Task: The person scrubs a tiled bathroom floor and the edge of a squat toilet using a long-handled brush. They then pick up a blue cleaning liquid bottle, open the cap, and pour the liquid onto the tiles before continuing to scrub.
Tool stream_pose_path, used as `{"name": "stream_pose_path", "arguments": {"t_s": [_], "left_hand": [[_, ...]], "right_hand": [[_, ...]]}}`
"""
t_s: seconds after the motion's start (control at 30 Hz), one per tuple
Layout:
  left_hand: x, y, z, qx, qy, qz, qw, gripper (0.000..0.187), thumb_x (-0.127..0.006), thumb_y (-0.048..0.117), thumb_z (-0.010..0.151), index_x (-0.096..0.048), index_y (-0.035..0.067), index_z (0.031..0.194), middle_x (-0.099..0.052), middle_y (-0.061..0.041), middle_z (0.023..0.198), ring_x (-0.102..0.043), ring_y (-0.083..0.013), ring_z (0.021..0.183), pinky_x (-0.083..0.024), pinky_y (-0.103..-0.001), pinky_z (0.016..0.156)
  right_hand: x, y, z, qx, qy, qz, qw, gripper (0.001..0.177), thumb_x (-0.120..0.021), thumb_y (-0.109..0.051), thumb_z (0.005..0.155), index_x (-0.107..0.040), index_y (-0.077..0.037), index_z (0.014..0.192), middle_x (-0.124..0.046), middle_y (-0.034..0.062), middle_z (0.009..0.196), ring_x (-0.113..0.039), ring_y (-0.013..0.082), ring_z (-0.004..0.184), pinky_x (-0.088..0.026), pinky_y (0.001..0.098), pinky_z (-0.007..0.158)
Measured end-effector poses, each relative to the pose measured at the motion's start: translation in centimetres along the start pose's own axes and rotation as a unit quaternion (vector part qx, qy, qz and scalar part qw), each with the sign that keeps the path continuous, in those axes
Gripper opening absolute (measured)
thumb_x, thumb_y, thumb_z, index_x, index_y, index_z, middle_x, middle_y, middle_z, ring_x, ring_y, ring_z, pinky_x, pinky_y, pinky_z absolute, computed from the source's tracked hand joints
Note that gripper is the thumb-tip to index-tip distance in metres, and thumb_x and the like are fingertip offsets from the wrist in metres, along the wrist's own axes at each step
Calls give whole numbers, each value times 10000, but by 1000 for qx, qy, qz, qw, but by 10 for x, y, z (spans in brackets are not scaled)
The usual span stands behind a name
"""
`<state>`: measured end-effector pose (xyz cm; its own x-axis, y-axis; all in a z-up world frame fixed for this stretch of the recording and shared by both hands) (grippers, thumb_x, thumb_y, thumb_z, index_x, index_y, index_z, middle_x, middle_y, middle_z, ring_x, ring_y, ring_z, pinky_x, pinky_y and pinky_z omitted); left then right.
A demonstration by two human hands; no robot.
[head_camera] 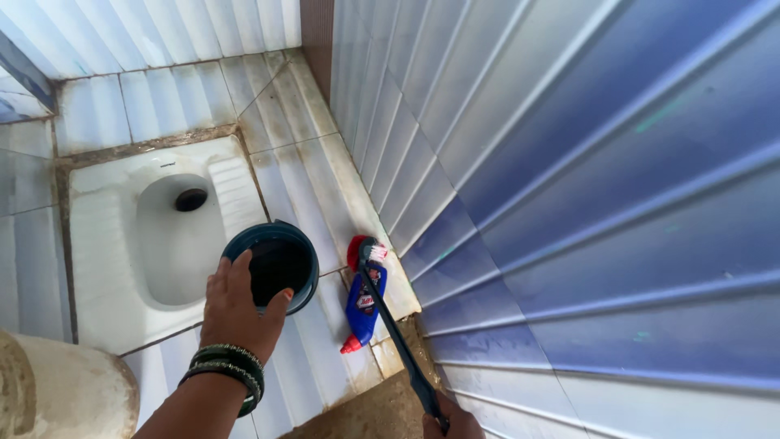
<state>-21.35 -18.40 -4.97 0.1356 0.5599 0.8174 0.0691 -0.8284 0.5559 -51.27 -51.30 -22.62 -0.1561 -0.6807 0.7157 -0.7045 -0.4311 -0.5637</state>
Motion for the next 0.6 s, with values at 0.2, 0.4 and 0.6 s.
{"name": "stream_pose_path", "arguments": {"t_s": [0.2,0.4,0.6], "left_hand": [[3,-19,-33,15,-15,25,999,886,-734,455,800,-321,219,1547,-241,-187,1635,-214,-421,1505,-277,-495,1191],[3,-38,-70,29,-26,37,999,896,-735,470,800,-320,204,1549,-240,-202,1635,-224,-411,1510,-283,-502,1197],[-8,-63,-86,43,-63,48,996,886,-719,472,819,-294,208,1550,-216,-183,1638,-196,-385,1516,-267,-495,1200]], "right_hand": [[-2,13,-30,-93,-40,-2,995,581,-747,-221,775,-650,-122,1339,-805,148,980,-815,197,837,-619,320,817],[7,-4,-59,-132,-53,-2,990,577,-732,-231,798,-647,-129,1359,-811,169,946,-812,203,828,-606,312,803],[-1,-12,-88,-127,-52,-26,990,577,-716,-265,801,-633,-171,1364,-809,157,961,-824,215,860,-626,345,826]]}}
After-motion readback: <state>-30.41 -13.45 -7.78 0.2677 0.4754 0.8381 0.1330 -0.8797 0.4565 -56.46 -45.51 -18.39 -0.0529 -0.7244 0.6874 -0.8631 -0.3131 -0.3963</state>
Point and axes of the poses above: each hand's wrist, its own z-axis towards the middle knuckle, its own x-axis out of the back of the hand, y = z × x, the point moved 8 cm from there along z, towards the middle knuckle
